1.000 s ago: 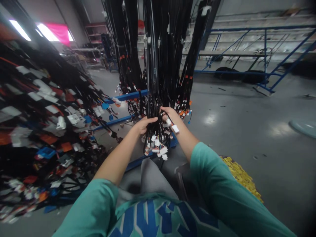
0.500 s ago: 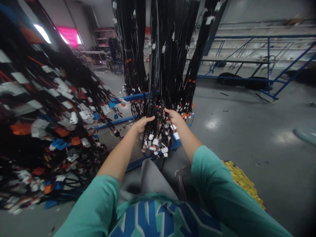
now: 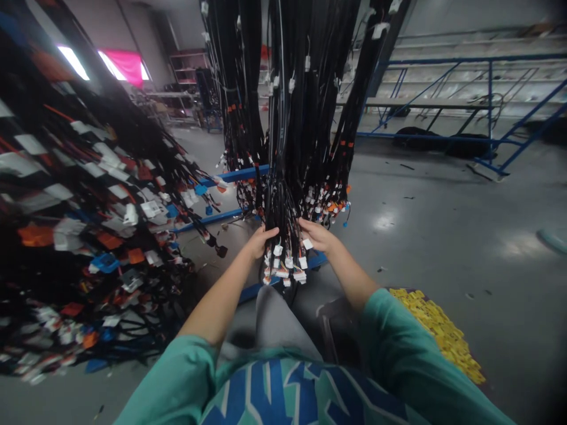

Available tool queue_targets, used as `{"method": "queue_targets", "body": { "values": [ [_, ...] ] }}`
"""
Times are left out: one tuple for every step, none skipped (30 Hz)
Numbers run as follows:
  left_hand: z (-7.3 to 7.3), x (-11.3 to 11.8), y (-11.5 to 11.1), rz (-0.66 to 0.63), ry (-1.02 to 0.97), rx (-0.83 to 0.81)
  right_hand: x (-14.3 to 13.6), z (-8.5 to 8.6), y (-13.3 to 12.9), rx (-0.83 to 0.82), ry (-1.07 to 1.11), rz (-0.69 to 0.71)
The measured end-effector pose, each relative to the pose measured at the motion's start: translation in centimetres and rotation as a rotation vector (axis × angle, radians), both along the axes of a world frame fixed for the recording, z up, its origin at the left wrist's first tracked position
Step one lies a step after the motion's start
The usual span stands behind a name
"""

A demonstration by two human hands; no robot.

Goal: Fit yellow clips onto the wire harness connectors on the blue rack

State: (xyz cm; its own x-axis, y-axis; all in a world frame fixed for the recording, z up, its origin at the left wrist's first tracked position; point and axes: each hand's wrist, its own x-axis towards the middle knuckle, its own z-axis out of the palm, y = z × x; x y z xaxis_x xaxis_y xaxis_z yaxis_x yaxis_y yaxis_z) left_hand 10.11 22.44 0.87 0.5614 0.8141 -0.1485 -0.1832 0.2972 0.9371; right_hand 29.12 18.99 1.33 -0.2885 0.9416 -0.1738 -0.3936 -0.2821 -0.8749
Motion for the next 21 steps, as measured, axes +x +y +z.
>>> {"method": "queue_targets", "body": {
  "values": [
    [0.0, -0.1, -0.4, 0.017, -0.010, 0.012, -0.2, 0.1, -0.6, 0.024, 0.009, 0.001],
    [0.1, -0.3, -0.7, 0.023, -0.012, 0.022, -0.3, 0.2, -1.3, 0.054, 0.011, 0.004],
    [0.4, -0.5, -1.0, 0.019, -0.008, 0.031, -0.4, 0.5, -2.1, 0.085, 0.005, 0.013],
    [0.7, -0.7, -1.2, 0.004, 0.002, 0.045, -0.5, 0.8, -2.8, 0.109, -0.003, 0.030],
    [1.1, -0.9, -1.4, -0.022, 0.013, 0.063, -0.7, 1.1, -3.5, 0.125, -0.008, 0.047],
    [1.5, -1.0, -1.7, -0.048, 0.021, 0.080, -0.8, 1.5, -4.0, 0.132, -0.012, 0.052],
    [1.8, -0.9, -2.0, -0.070, 0.023, 0.092, -1.1, 1.8, -4.4, 0.128, -0.017, 0.031],
    [2.0, -0.7, -2.4, -0.077, 0.019, 0.099, -1.4, 2.0, -4.6, 0.105, -0.016, -0.024],
    [2.1, -0.4, -2.8, -0.069, 0.014, 0.103, -1.8, 2.1, -4.6, 0.071, -0.005, -0.106],
    [2.2, 0.1, -3.1, -0.052, 0.011, 0.103, -2.2, 2.1, -4.4, 0.032, 0.015, -0.198],
    [2.2, 0.6, -3.4, -0.032, 0.010, 0.103, -2.5, 2.0, -4.1, -0.011, 0.038, -0.282],
    [2.1, 1.1, -3.7, -0.016, 0.018, 0.108, -2.8, 1.8, -3.6, -0.052, 0.062, -0.343],
    [2.0, 1.5, -3.8, -0.005, 0.034, 0.116, -3.0, 1.6, -3.1, -0.088, 0.082, -0.377],
    [1.9, 1.8, -3.8, 0.005, 0.054, 0.123, -3.2, 1.4, -2.5, -0.115, 0.097, -0.386],
    [1.8, 2.1, -3.6, 0.017, 0.076, 0.129, -3.2, 1.2, -2.0, -0.135, 0.105, -0.382],
    [1.7, 2.2, -3.4, 0.036, 0.095, 0.132, -3.1, 1.1, -1.5, -0.153, 0.113, -0.382],
    [1.7, 2.2, -3.1, 0.051, 0.112, 0.134, -3.1, 1.0, -1.1, -0.168, 0.121, -0.383],
    [1.6, 2.1, -2.8, 0.057, 0.127, 0.132, -3.0, 1.0, -0.9, -0.181, 0.130, -0.382],
    [1.6, 2.0, -2.5, 0.052, 0.139, 0.129, -2.8, 1.0, -0.8, -0.187, 0.135, -0.374],
    [1.7, 1.8, -2.3, 0.036, 0.147, 0.127, -2.7, 1.1, -0.7, -0.176, 0.127, -0.364],
    [1.7, 1.6, -2.2, 0.014, 0.155, 0.126, -2.6, 1.2, -0.7, -0.142, 0.094, -0.354]
  ]
}}
